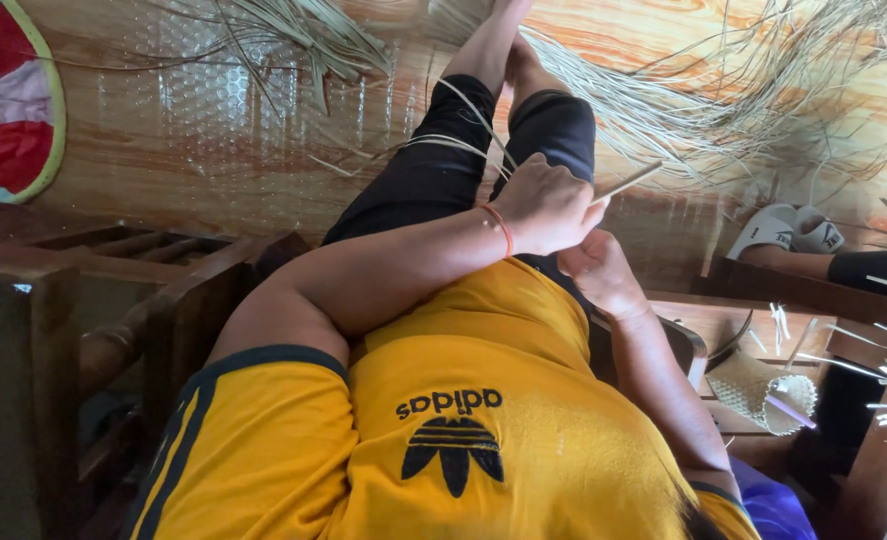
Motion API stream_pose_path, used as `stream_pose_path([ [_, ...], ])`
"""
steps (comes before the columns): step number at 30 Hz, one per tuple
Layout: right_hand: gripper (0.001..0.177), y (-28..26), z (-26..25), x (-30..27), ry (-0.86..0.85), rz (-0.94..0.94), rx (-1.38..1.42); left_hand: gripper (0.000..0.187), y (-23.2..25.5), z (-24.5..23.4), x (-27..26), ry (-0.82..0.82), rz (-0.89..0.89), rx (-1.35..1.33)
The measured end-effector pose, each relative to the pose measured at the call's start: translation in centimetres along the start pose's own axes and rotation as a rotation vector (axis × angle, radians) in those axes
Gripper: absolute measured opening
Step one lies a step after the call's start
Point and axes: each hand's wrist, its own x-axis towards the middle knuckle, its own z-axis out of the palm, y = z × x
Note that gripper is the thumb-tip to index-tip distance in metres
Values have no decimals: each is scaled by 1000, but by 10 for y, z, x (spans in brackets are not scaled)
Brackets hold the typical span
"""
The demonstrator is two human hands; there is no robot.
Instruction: Processing natural fiber strips by pulling them through a wooden guide tool to prepare for weaving.
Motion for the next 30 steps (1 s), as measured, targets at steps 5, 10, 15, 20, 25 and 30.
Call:
stream_pose_path([
  [5,38,-1,15,-1,91,35,74,47,-4,-6,-3,-56,41,-5],
  [10,30,-16,21,-11,126,89,123,47,-26,15,8,-59,-23,-4],
  [15,27,-43,21,-33,163,125,219,44,-68,27,12,23,-118,-3],
  [20,29,-35,8,-49,140,88,242,46,-107,35,11,53,-177,9],
  [25,22,0,-9,-58,75,70,329,41,-124,19,1,34,-297,-38],
  [30,17,26,-22,-62,-53,22,423,38,-150,15,-8,114,-292,82],
])
